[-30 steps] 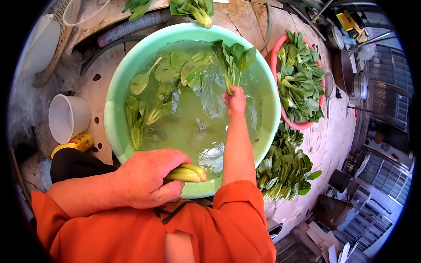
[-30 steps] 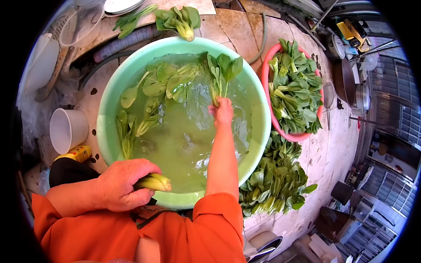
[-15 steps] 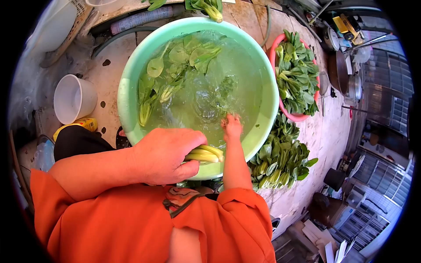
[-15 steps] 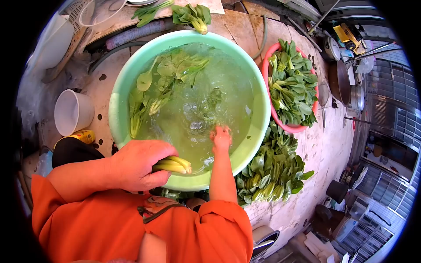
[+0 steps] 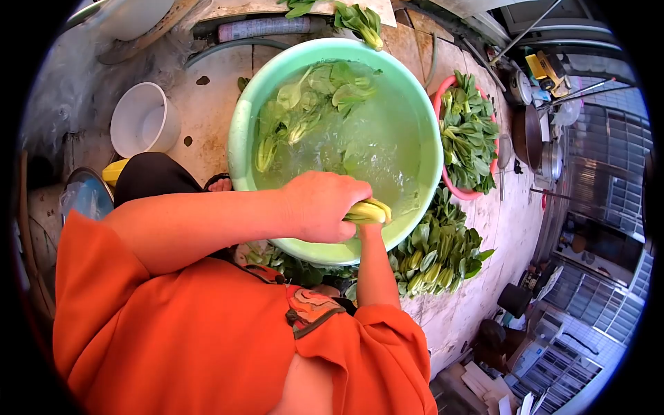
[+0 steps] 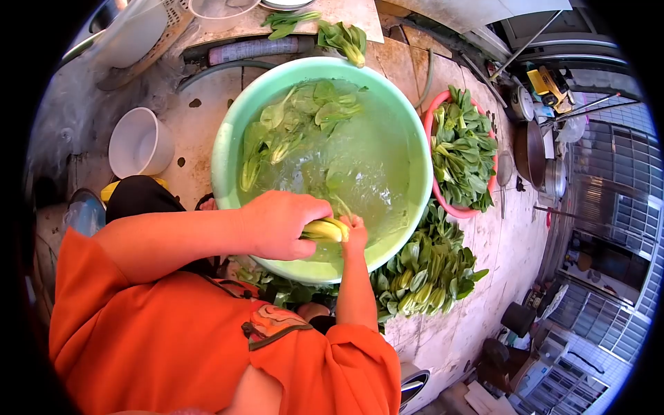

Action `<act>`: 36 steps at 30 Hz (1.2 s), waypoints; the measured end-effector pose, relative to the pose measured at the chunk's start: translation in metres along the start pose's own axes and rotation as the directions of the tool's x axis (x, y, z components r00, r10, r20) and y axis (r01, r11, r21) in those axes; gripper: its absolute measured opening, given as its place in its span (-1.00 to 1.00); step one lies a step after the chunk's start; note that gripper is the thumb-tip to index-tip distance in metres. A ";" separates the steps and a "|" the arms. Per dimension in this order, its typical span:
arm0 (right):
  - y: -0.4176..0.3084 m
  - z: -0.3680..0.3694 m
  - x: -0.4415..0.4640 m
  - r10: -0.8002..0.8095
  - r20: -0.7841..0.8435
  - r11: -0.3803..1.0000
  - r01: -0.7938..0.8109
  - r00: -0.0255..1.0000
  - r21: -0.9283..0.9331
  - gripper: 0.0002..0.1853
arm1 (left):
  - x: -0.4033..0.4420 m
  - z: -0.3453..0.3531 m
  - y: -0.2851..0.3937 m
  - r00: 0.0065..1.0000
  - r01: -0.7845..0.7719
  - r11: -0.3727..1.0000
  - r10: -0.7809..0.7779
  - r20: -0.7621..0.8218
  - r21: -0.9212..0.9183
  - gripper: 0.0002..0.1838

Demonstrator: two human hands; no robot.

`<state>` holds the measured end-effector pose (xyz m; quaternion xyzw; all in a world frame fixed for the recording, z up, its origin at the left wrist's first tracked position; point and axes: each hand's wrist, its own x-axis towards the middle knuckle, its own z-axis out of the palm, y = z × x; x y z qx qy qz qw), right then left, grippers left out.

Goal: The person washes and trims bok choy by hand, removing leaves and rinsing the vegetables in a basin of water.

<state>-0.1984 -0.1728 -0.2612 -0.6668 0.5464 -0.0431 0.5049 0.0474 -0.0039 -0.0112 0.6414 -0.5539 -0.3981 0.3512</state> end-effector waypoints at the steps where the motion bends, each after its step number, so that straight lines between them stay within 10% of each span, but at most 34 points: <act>1: 0.000 -0.005 0.007 0.053 -0.085 0.984 -0.038 0.995 0.174 -0.72 | 0.000 -0.004 0.001 0.997 0.003 1.000 -0.004 -0.075 -0.006 -0.61; 2: 0.004 -0.008 0.009 0.129 -0.165 0.936 -0.066 0.978 0.346 -0.68 | 0.003 -0.010 -0.001 0.997 0.025 0.999 -0.027 -0.068 -0.027 -0.61; 4: -0.014 -0.001 -0.006 0.238 0.080 0.951 -0.216 0.968 -0.219 -0.73 | 0.009 -0.023 -0.002 0.991 0.040 0.997 -0.047 -0.124 -0.061 -0.61; 6: -0.043 0.007 -0.022 0.200 0.219 0.952 -0.137 0.955 -0.273 -0.77 | 0.011 -0.031 -0.008 0.965 0.034 0.996 -0.054 -0.256 -0.084 -0.61; 12: -0.137 -0.025 -0.062 0.004 0.084 0.998 0.001 0.996 -0.056 -0.71 | 0.014 -0.058 -0.004 0.919 0.046 0.995 -0.076 -0.387 -0.084 -0.59; 24: -0.249 -0.055 -0.147 -0.187 0.164 0.980 0.173 0.969 0.096 -0.75 | 0.019 -0.030 -0.015 0.988 -0.024 0.998 0.034 0.153 -0.065 -0.38; 36: -0.273 -0.026 -0.149 -0.187 -0.058 0.948 0.195 0.981 0.250 -0.67 | 0.012 -0.003 -0.025 0.912 0.318 0.642 -0.007 0.409 -0.698 -0.62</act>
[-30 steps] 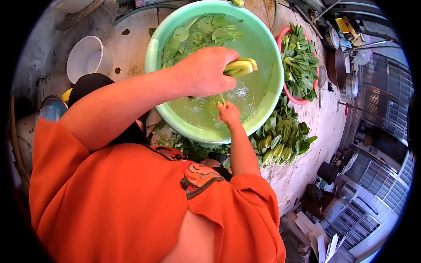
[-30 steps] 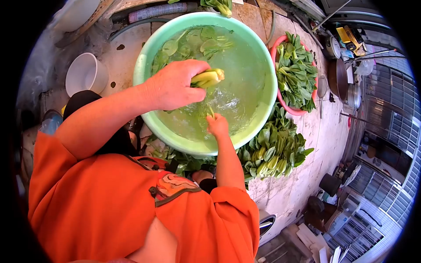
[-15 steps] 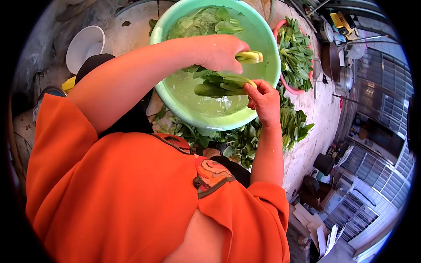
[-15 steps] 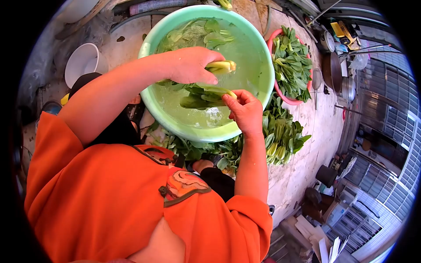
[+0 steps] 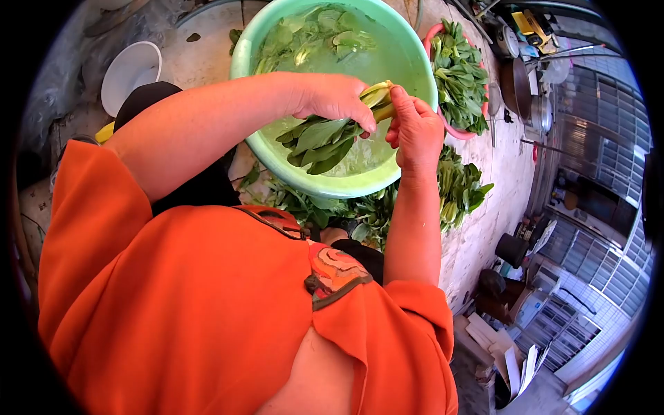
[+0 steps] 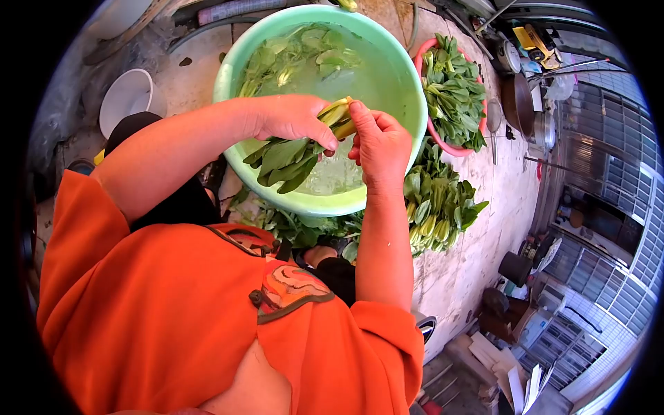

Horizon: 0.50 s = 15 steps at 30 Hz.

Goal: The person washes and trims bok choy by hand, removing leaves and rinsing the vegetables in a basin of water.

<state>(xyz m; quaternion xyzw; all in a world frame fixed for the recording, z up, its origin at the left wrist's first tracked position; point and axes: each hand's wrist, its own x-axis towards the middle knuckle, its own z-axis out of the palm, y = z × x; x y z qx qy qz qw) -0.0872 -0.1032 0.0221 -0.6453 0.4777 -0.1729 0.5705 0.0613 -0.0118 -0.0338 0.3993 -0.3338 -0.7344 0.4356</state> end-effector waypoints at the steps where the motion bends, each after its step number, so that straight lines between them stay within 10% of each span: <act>1: -0.003 0.002 0.001 0.005 0.003 1.000 -0.005 1.000 -0.017 -0.67 | 0.001 -0.001 -0.001 1.000 0.005 1.000 -0.005 0.002 0.000 -0.62; 15: -0.004 -0.007 0.015 -0.117 0.203 0.961 0.162 0.972 -0.223 -0.71 | 0.005 -0.007 -0.001 0.990 -0.023 0.998 0.014 -0.140 -0.065 -0.63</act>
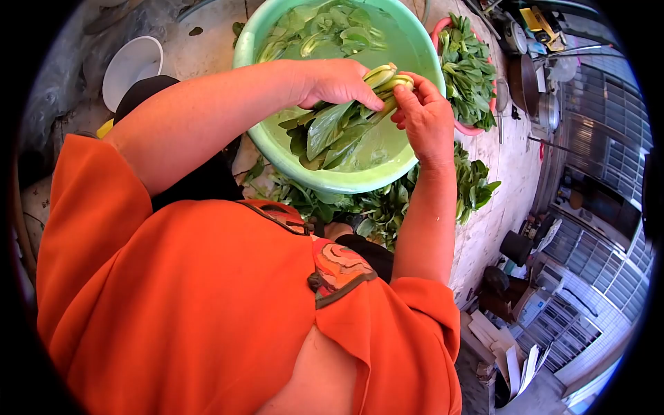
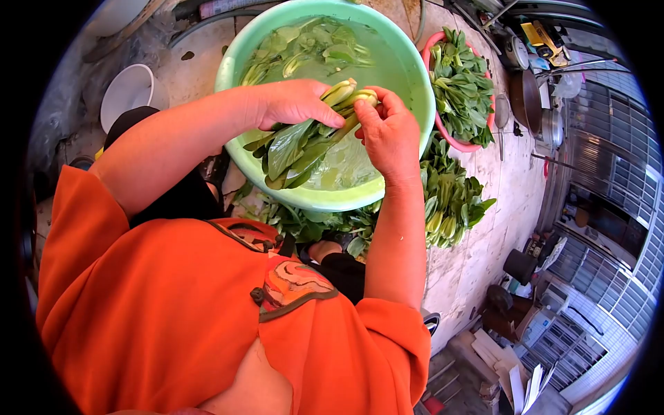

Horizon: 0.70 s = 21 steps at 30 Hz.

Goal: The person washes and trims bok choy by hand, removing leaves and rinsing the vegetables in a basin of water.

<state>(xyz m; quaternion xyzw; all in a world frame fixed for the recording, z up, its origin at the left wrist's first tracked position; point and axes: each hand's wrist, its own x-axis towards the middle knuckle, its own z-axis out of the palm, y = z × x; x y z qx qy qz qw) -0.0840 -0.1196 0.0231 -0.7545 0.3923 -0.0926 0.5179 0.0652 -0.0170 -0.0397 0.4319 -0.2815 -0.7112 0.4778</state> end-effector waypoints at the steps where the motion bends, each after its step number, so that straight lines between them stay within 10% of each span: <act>1: -0.001 -0.002 0.000 -0.008 0.030 0.999 0.010 1.000 -0.040 -0.71 | 0.001 -0.001 0.000 1.000 0.002 1.000 -0.002 0.000 0.000 -0.63; 7: -0.006 -0.009 -0.002 0.029 0.090 0.985 -0.044 0.996 0.165 -0.67 | 0.003 0.000 0.008 0.995 -0.082 0.947 0.098 -0.036 0.310 -0.64; 9: -0.006 -0.008 -0.003 0.058 0.102 0.968 -0.080 0.993 0.236 -0.66 | 0.003 0.002 0.006 0.959 -0.102 0.720 0.254 -0.124 0.687 -0.59; 13: 0.001 -0.009 0.002 0.109 0.134 0.870 -0.160 0.985 0.466 -0.65 | 0.010 0.001 -0.004 0.929 -0.163 0.686 0.349 -0.124 0.710 -0.55; 18: 0.007 0.003 0.003 0.093 0.062 0.885 -0.111 0.994 0.451 -0.63 | 0.012 -0.003 -0.008 0.989 -0.135 0.990 0.137 -0.059 0.028 -0.51; 21: 0.006 0.008 0.002 0.094 0.024 0.914 -0.096 0.995 0.393 -0.62 | 0.007 -0.003 -0.004 0.993 -0.106 0.993 0.108 0.035 -0.058 -0.45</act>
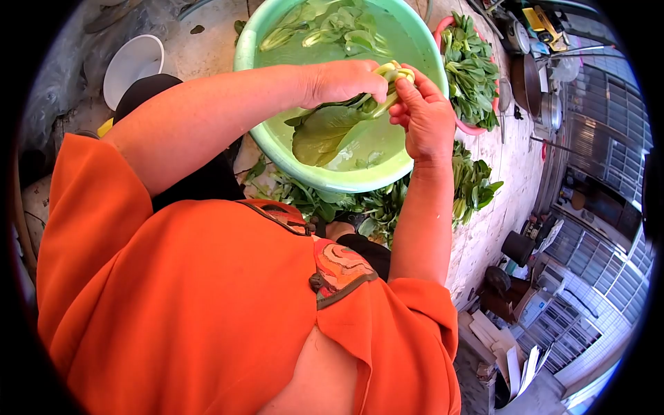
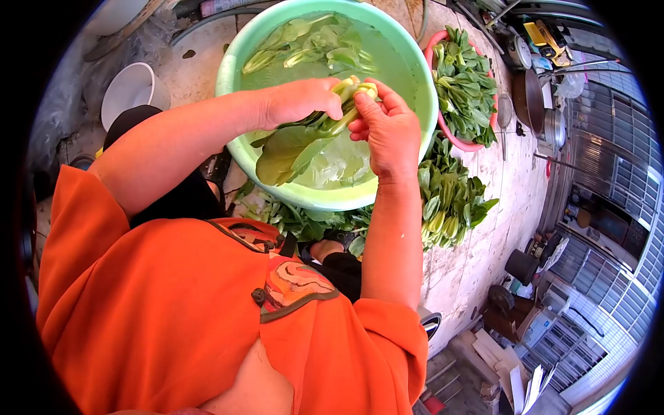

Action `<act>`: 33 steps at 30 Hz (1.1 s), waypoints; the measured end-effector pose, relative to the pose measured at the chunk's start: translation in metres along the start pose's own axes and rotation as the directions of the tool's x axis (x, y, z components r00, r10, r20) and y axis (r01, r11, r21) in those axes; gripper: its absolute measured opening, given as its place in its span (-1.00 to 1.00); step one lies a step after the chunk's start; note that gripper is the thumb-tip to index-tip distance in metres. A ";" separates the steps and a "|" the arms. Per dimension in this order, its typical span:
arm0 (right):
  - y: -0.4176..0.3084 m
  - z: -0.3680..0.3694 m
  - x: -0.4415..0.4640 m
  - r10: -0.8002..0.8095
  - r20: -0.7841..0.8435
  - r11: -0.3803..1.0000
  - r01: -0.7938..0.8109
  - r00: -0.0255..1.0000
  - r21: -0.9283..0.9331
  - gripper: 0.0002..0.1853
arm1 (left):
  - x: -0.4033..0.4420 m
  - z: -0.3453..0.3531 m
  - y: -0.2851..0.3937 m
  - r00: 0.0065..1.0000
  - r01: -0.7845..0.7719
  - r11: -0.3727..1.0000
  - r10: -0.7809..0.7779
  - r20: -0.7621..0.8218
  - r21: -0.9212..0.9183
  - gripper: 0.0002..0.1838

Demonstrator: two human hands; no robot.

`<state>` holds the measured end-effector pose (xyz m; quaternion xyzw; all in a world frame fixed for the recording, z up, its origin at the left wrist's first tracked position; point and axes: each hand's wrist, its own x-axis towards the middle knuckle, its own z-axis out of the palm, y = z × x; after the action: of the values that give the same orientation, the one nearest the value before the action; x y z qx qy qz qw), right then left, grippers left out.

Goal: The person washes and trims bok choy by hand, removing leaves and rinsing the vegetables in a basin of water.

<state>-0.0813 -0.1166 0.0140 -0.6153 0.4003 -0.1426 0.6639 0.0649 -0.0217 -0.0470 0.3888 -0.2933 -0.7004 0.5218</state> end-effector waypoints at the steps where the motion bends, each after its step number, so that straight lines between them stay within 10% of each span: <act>1: 0.000 0.002 -0.001 -0.009 -0.024 0.999 0.008 1.000 -0.048 -0.61 | -0.004 0.004 0.000 1.000 0.000 1.000 0.000 0.000 0.000 -0.45; 3: 0.002 0.003 -0.001 -0.006 -0.041 0.997 0.003 0.999 -0.073 -0.60 | -0.011 0.013 -0.003 0.975 -0.128 0.911 0.187 -0.116 0.393 -0.45; 11: 0.003 0.002 -0.001 -0.040 -0.087 0.997 0.035 0.995 -0.063 -0.60 | -0.004 0.013 -0.002 0.977 0.069 0.762 0.079 -0.197 0.644 -0.53; 15: 0.031 0.023 0.006 -0.351 -0.148 0.796 0.212 0.924 -0.567 -0.69 | -0.002 0.020 -0.019 0.945 -0.005 0.562 0.272 -0.179 0.827 -0.59; 19: 0.042 0.023 0.009 -0.477 -0.115 0.722 0.313 0.872 -0.617 -0.78 | -0.005 0.019 -0.017 0.942 0.033 0.586 0.254 -0.222 0.810 -0.55; 24: 0.038 0.013 0.006 -0.512 -0.006 0.755 0.447 0.859 -0.480 -0.84 | -0.016 -0.004 0.023 0.965 0.183 0.911 -0.238 0.109 0.369 -0.40; 28: 0.029 0.017 -0.006 -0.594 0.117 0.689 0.579 0.796 -0.436 -0.87 | -0.019 -0.001 0.018 0.935 0.195 0.842 -0.315 0.164 0.503 -0.47; 33: 0.036 0.005 -0.011 -0.602 0.021 0.733 0.562 0.798 -0.384 -0.88 | -0.024 0.019 -0.005 0.973 0.182 0.974 -0.198 0.116 0.137 -0.61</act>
<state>-0.0957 -0.0988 -0.0162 -0.8151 0.2409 -0.2969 0.4352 0.0499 0.0030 -0.0358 0.4013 -0.3312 -0.7510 0.4066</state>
